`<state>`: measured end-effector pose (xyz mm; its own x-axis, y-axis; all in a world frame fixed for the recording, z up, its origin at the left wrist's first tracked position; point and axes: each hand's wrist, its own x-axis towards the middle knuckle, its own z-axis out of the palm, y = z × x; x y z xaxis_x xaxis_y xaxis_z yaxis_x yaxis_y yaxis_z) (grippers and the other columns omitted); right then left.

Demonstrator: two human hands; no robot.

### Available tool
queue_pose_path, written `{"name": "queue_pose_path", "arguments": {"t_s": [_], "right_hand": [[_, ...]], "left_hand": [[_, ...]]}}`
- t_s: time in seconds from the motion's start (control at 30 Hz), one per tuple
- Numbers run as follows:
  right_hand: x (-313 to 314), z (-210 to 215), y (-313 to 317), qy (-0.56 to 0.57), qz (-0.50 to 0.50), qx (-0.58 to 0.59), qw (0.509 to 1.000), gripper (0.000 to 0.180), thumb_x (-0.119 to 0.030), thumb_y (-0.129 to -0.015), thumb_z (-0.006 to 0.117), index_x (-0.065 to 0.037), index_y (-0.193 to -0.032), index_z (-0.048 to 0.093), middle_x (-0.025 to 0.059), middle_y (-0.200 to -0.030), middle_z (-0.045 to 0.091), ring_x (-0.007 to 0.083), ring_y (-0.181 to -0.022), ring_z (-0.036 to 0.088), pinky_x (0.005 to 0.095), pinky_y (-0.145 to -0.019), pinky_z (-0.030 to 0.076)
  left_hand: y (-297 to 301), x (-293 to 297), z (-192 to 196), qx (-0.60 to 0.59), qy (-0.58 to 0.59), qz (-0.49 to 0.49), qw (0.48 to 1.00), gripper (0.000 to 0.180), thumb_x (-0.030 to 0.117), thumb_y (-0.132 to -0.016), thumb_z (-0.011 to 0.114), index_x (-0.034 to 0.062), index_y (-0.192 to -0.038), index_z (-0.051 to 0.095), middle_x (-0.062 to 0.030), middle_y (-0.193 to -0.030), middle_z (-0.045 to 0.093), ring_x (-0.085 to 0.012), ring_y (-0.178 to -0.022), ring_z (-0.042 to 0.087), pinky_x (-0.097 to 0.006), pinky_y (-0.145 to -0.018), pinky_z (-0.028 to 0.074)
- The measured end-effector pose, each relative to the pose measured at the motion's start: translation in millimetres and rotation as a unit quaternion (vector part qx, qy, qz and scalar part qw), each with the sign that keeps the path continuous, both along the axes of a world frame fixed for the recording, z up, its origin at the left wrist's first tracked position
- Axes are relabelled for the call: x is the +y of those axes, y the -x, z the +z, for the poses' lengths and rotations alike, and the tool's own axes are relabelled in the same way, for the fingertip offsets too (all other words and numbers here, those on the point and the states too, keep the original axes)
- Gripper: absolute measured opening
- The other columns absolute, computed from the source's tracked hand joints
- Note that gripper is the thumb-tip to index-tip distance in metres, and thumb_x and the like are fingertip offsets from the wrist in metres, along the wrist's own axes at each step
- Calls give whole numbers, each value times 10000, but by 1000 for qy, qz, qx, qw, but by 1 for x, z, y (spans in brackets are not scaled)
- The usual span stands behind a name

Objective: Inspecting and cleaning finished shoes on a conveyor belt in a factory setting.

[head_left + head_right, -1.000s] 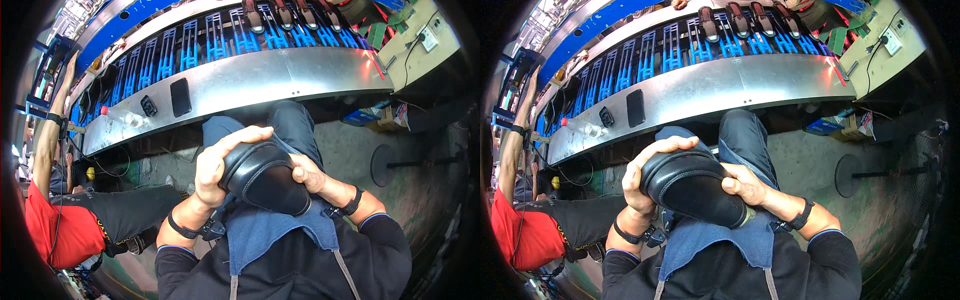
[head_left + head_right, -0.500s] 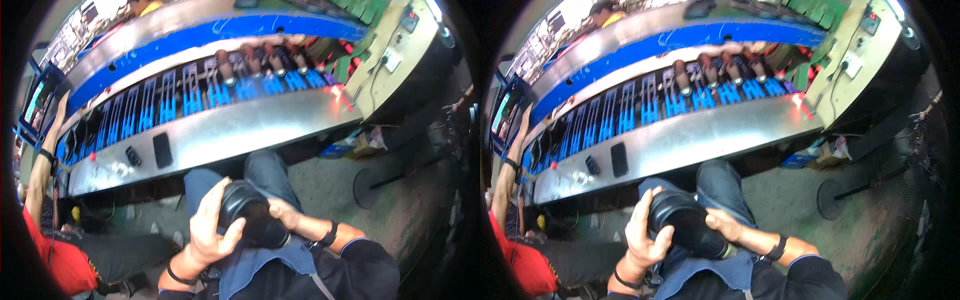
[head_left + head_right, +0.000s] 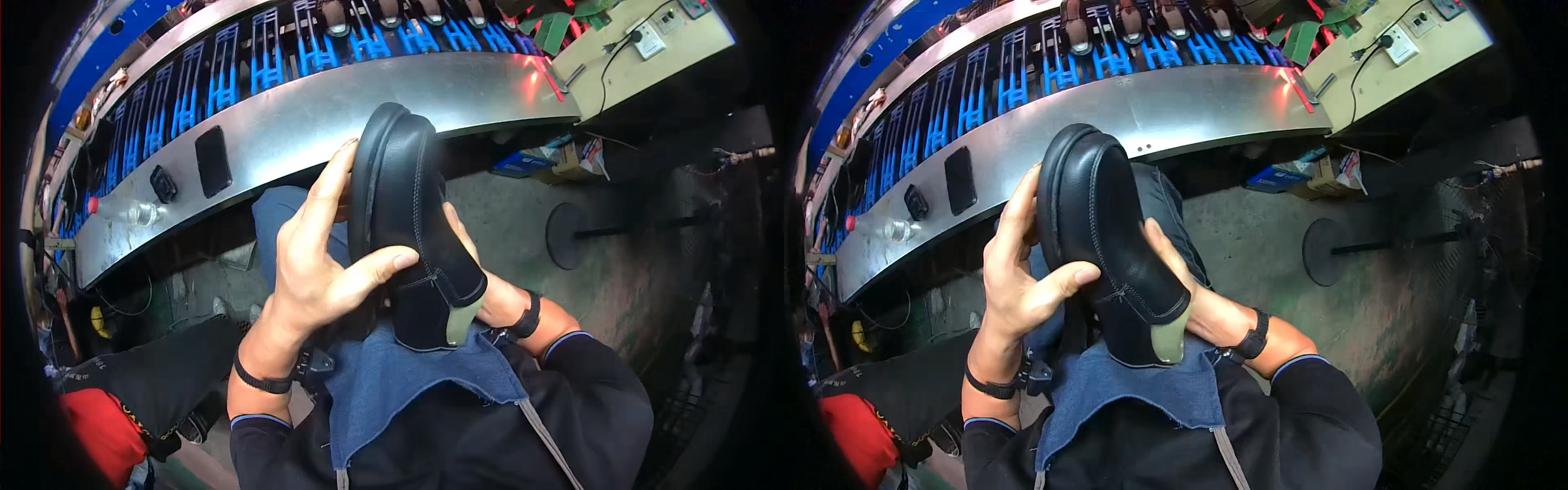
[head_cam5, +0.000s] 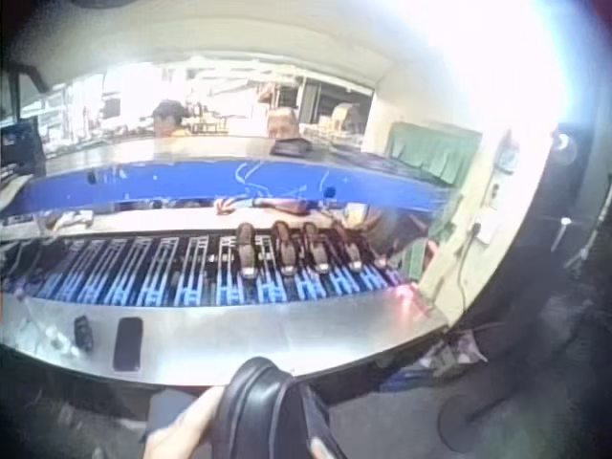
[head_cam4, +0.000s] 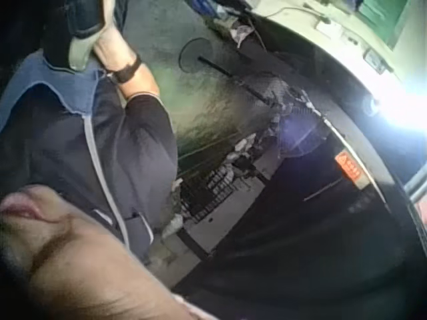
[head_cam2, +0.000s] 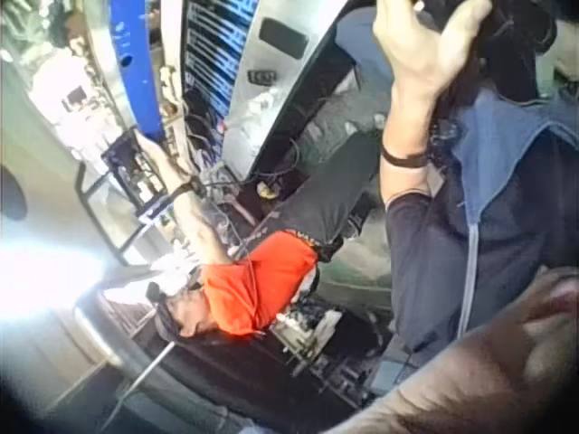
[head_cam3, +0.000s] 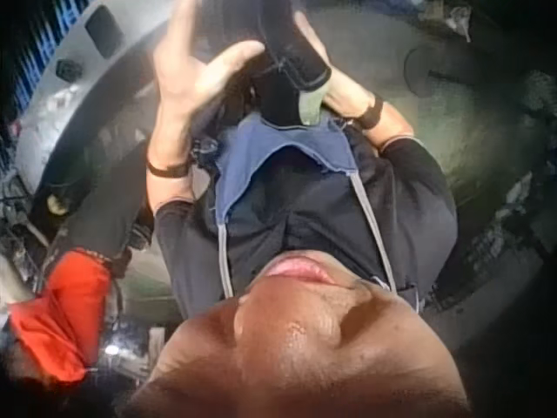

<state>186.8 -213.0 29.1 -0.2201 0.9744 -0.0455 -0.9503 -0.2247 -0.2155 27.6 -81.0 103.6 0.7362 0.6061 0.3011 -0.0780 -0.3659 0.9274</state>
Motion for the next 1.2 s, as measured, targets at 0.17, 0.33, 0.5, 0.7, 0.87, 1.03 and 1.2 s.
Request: {"name": "queue_pose_path", "arguments": {"t_s": [0.17,0.33,0.5,0.7,0.87,1.03,1.2], "right_hand": [[4,-2,3,61,0,-31,998,758,-642,-1015,286,-79,-1517,359,172,-1407,536,294,-1144,643,440,-924,576],[4,-7,5,67,28,-4,997,750,-659,-997,322,-78,-1452,455,192,-1251,637,340,-979,701,483,-806,606],[3,-15,4,73,37,-1,997,746,-663,-990,340,-75,-1425,488,194,-1195,663,347,-935,711,485,-779,610],[5,-11,3,92,-16,-142,985,748,-639,-1008,318,-61,-1469,433,193,-1306,608,332,-1065,674,458,-894,581],[34,11,12,16,-84,-231,969,767,-611,-1023,315,-6,-1491,369,184,-1424,511,278,-1270,547,413,-1106,428],[70,42,36,-72,-117,-592,794,692,-509,-945,618,35,-1333,443,187,-1279,576,238,-1213,550,369,-1031,428],[76,85,13,-236,62,-725,644,422,-334,-902,714,0,-1113,565,135,-727,664,231,-651,681,347,-626,533]], "left_hand": [[4,21,-5,-1,13,-29,1000,884,124,-762,855,-26,-1489,374,-236,-1181,679,-270,-1069,694,-367,-934,550],[13,37,-5,24,-14,-66,997,670,30,-888,688,-38,-1484,387,-244,-1213,671,-198,-1078,657,-292,-921,498],[10,15,2,44,-76,-2,996,650,53,-917,616,-26,-1503,344,-296,-1301,597,-325,-1163,652,-344,-951,512],[15,-11,12,83,-69,30,994,724,45,-874,594,-43,-1521,280,-347,-1309,553,-439,-1099,649,-393,-923,534],[7,-15,17,40,30,64,997,1173,186,-760,810,7,-1574,-15,-317,-1488,382,-422,-1337,477,-433,-1088,427],[19,19,2,-195,271,154,930,659,143,-830,744,-2,-1372,398,-136,-1211,590,-222,-1056,618,-372,-942,513],[78,36,-33,-274,446,3,852,609,341,-881,653,-40,-1331,504,-183,-1206,646,-277,-1067,666,-409,-937,553]]}}
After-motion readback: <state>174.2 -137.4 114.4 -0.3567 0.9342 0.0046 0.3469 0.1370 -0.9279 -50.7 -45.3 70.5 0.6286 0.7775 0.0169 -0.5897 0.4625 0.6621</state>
